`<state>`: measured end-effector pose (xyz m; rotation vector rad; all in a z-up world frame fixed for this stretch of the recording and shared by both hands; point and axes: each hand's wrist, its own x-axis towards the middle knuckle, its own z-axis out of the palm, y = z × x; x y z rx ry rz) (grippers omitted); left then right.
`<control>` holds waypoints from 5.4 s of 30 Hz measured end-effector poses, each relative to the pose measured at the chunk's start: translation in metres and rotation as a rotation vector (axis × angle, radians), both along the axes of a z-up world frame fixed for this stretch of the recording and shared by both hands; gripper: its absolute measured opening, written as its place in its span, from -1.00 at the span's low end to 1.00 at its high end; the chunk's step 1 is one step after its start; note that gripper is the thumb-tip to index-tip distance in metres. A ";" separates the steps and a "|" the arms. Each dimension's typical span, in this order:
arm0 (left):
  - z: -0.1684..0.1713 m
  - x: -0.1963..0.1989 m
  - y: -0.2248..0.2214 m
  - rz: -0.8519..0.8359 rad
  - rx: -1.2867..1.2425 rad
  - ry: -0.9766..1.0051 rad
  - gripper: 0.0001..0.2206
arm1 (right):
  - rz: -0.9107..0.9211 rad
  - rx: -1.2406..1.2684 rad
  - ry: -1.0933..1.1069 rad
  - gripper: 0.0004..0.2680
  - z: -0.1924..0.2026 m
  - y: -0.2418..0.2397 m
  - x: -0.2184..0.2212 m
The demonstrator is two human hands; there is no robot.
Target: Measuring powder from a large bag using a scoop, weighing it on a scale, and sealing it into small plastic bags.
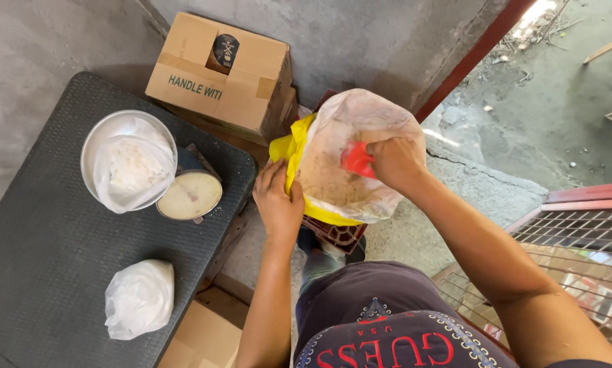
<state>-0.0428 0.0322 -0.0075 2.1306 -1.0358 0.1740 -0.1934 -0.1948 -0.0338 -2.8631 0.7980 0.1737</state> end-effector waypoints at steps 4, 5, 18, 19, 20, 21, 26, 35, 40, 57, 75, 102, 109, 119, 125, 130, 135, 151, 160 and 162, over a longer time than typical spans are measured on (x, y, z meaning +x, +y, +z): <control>0.003 -0.012 0.000 -0.014 0.017 0.047 -0.54 | -0.005 0.048 -0.002 -0.88 -0.014 0.009 -0.007; 0.003 -0.014 -0.001 -0.029 0.001 0.081 -0.52 | -0.059 0.155 0.095 -0.87 -0.011 0.013 -0.003; 0.010 -0.025 -0.008 -0.013 -0.029 0.183 -0.51 | -0.228 0.356 -0.283 -0.85 -0.044 0.042 0.002; 0.011 -0.025 -0.008 -0.009 -0.030 0.179 -0.51 | -0.223 0.357 -0.287 -0.85 -0.047 0.042 0.005; 0.011 -0.025 -0.009 -0.015 -0.043 0.201 -0.51 | -0.213 0.345 -0.305 -0.83 -0.050 0.042 0.009; 0.011 -0.025 -0.010 -0.025 -0.054 0.224 -0.51 | -0.208 0.334 -0.324 -0.82 -0.053 0.043 0.011; 0.009 -0.025 -0.012 -0.016 -0.057 0.233 -0.51 | -0.266 0.414 -0.278 -0.83 -0.047 0.044 0.014; 0.008 -0.027 -0.017 -0.029 -0.040 0.228 -0.51 | -0.333 0.496 -0.386 -0.81 -0.069 0.041 0.010; 0.017 -0.027 -0.008 -0.025 -0.074 0.210 -0.53 | -0.480 0.679 -0.468 -0.80 -0.031 0.045 -0.006; 0.068 0.000 0.005 -0.103 -0.300 0.153 -0.57 | -0.385 0.460 -0.635 -0.85 0.113 0.071 -0.062; 0.027 0.180 0.187 0.218 -0.070 0.056 -0.52 | 0.187 0.282 -0.722 -0.84 0.166 0.206 0.168; 0.096 0.156 0.201 0.046 -0.406 0.210 -0.60 | -0.200 0.522 -0.718 -0.91 0.177 0.206 0.106; 0.120 0.102 0.148 -0.063 -0.446 -0.002 -0.69 | -0.322 0.611 -0.966 -0.92 0.182 0.178 0.027; 0.049 0.032 0.048 -0.328 -0.193 0.102 -0.65 | -0.616 0.446 -0.865 -0.91 0.106 0.091 -0.061; 0.025 0.009 0.019 -0.295 -0.089 0.123 -0.61 | -0.490 0.165 -0.391 -0.83 0.027 0.046 -0.053; 0.022 -0.007 0.006 -0.249 -0.073 0.160 -0.59 | -0.381 0.130 -0.228 -0.82 -0.010 0.034 -0.029; 0.021 -0.017 0.001 -0.202 -0.061 0.193 -0.56 | -0.272 0.134 -0.168 -0.87 -0.036 0.024 -0.008; 0.024 -0.025 -0.009 -0.136 -0.070 0.166 -0.61 | -0.217 0.212 -0.309 -0.85 -0.063 0.022 0.013; 0.031 -0.022 -0.011 -0.124 -0.085 0.171 -0.64 | -0.354 0.410 -0.444 -0.85 -0.035 0.020 -0.017; 0.043 -0.022 -0.011 -0.141 -0.110 0.153 -0.63 | -0.381 0.445 -0.487 -0.83 -0.017 0.021 -0.028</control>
